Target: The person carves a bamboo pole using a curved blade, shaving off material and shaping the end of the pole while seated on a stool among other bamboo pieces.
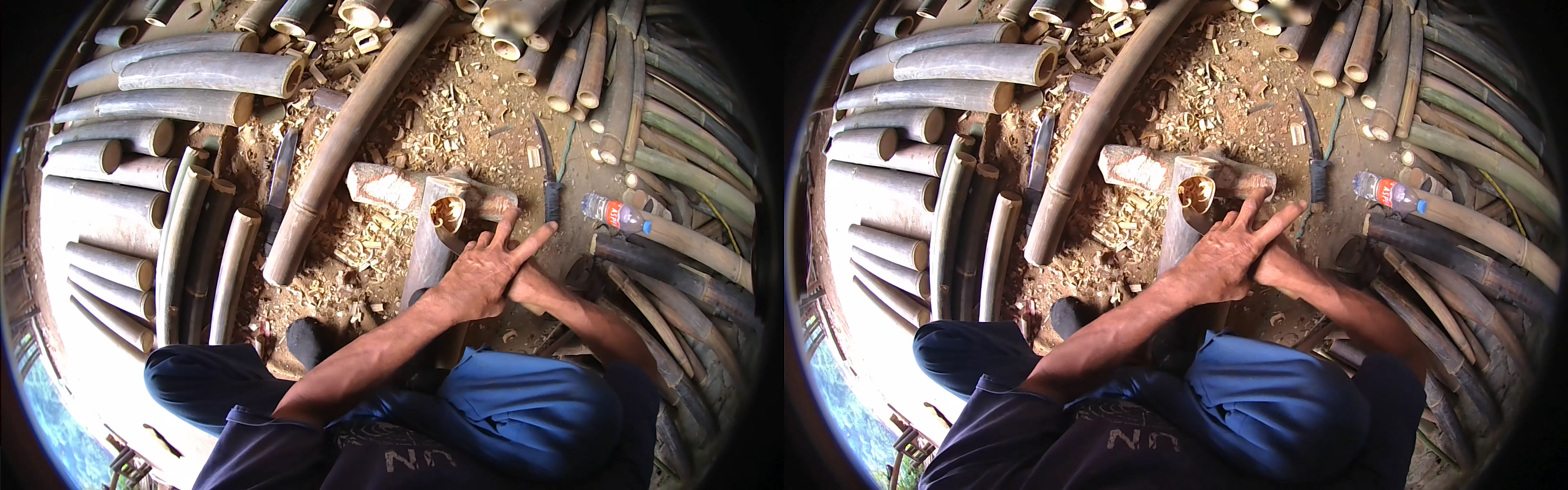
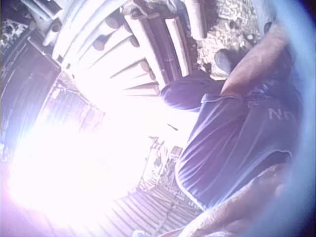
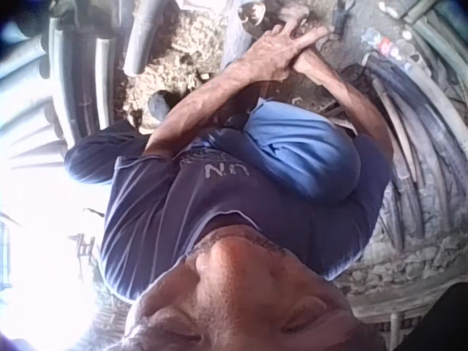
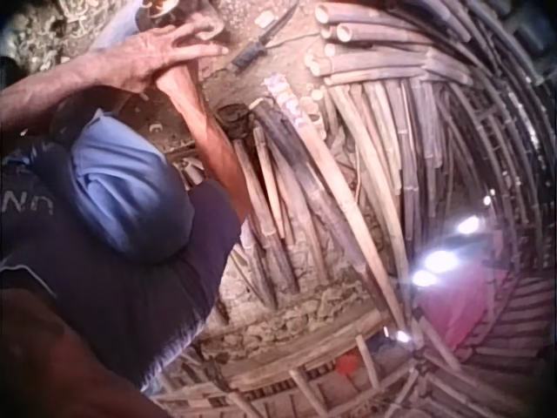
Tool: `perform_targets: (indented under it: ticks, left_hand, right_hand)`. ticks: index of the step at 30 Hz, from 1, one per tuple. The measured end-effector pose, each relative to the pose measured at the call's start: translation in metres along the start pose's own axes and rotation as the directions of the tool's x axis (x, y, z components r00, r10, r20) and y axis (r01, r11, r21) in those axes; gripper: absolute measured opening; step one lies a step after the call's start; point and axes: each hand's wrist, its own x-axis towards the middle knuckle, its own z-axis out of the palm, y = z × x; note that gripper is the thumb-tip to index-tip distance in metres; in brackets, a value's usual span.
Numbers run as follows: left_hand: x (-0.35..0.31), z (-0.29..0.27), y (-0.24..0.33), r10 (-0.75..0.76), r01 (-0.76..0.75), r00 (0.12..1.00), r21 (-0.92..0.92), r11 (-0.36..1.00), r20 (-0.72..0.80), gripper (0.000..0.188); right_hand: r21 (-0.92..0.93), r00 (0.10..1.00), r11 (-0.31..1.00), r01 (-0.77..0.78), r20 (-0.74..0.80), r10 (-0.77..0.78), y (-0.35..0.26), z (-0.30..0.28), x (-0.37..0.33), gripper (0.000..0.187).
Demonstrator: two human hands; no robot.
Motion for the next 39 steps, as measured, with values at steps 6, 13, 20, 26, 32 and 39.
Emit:
perform_targets:
  ticks: [6,13,20,26,32,39]
  left_hand:
    - [-0.008,-0.034,-0.022,-0.015,0.055,0.926,-0.096,0.994,0.378,0.121]
    - [-0.070,-0.072,0.005,-0.048,0.046,0.998,-0.061,0.997,-0.045,0.103]
    - [-0.155,-0.046,0.007,-0.543,0.541,0.837,0.244,0.805,-0.063,0.063]
    - [-0.080,-0.115,0.079,-0.499,0.296,0.865,0.755,0.585,0.047,0.020]
    - [-0.059,-0.131,0.073,-0.585,0.349,0.775,0.610,0.712,0.240,0.035]
    - [-0.090,-0.075,0.048,-0.646,0.579,0.755,0.343,0.739,0.117,0.040]
  right_hand:
    - [-0.129,0.931,0.923,-0.364,-0.065,0.358,-0.068,0.049,0.037,0.056]
    - [0.878,0.988,-0.478,0.010,0.064,0.139,-0.089,0.074,0.013,0.042]
    - [0.900,0.997,-0.433,-0.050,0.021,-0.073,-0.071,0.095,0.012,0.039]
    - [0.621,0.966,-0.763,-0.178,-0.037,-0.256,-0.090,0.079,0.034,0.036]
    - [0.660,0.976,-0.738,-0.140,-0.033,-0.215,-0.077,0.078,0.034,0.035]
    - [0.884,0.992,-0.456,-0.103,0.058,-0.112,-0.049,0.062,0.028,0.026]
